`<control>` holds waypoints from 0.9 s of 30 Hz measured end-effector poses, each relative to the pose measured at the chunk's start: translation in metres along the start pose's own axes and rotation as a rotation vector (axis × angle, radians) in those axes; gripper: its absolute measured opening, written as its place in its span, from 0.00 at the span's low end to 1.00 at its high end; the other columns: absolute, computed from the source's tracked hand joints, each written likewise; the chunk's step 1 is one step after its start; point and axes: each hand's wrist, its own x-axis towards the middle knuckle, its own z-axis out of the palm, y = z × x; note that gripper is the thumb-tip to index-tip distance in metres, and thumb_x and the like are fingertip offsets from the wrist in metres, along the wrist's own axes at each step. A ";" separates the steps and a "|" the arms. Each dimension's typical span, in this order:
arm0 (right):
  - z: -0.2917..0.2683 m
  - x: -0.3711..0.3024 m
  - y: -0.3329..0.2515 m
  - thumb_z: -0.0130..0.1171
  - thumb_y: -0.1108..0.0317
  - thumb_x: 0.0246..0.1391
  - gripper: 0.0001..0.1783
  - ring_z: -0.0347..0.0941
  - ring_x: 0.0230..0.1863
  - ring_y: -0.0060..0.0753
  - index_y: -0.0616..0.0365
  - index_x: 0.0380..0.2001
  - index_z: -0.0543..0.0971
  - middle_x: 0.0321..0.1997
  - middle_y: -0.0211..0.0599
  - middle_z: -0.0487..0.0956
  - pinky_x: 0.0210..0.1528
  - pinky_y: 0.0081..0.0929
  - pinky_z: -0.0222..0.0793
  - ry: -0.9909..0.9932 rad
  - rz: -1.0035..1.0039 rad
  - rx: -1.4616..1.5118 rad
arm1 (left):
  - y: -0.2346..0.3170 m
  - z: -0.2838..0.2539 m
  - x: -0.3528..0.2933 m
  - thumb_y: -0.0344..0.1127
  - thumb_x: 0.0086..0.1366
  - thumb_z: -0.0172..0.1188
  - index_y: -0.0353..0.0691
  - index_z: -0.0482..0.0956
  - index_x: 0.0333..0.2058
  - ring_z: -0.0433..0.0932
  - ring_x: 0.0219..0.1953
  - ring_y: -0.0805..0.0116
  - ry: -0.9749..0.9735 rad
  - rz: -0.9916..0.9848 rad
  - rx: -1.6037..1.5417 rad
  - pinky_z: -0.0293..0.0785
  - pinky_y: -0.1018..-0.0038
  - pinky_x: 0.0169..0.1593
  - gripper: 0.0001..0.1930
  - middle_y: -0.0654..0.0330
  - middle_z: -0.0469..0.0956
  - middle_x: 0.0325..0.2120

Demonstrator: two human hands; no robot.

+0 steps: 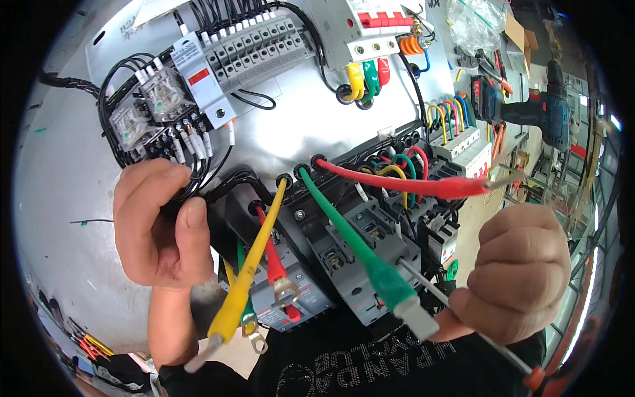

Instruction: The person strips and connects colored wires to terminals on an electrical control panel using pliers and a screwdriver. They repeatedly strip wire ends, insert them into terminal blocks, and tighten connections while working at a bench in a workshop.

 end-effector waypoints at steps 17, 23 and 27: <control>-0.004 0.012 0.025 0.75 0.63 0.54 0.06 0.77 0.28 0.25 0.51 0.32 0.90 0.32 0.27 0.80 0.23 0.25 0.69 -0.182 -0.076 0.321 | 0.001 -0.004 -0.005 0.34 0.73 0.61 0.25 0.78 0.53 0.78 0.46 0.55 -0.090 -0.061 0.015 0.74 0.64 0.52 0.18 0.44 0.80 0.45; -0.008 0.005 0.021 0.70 0.57 0.58 0.08 0.69 0.28 0.20 0.46 0.33 0.87 0.34 0.21 0.71 0.21 0.19 0.69 -0.164 -0.160 -0.010 | -0.002 -0.008 -0.005 0.31 0.67 0.64 0.23 0.77 0.52 0.79 0.42 0.52 -0.113 -0.046 0.018 0.76 0.62 0.48 0.19 0.43 0.82 0.43; -0.013 0.011 0.015 0.75 0.54 0.56 0.12 0.66 0.28 0.18 0.48 0.30 0.85 0.34 0.19 0.70 0.20 0.19 0.66 -0.202 -0.087 0.002 | -0.002 -0.012 -0.007 0.32 0.69 0.63 0.24 0.76 0.54 0.78 0.43 0.53 -0.130 -0.052 0.035 0.76 0.62 0.49 0.20 0.43 0.81 0.44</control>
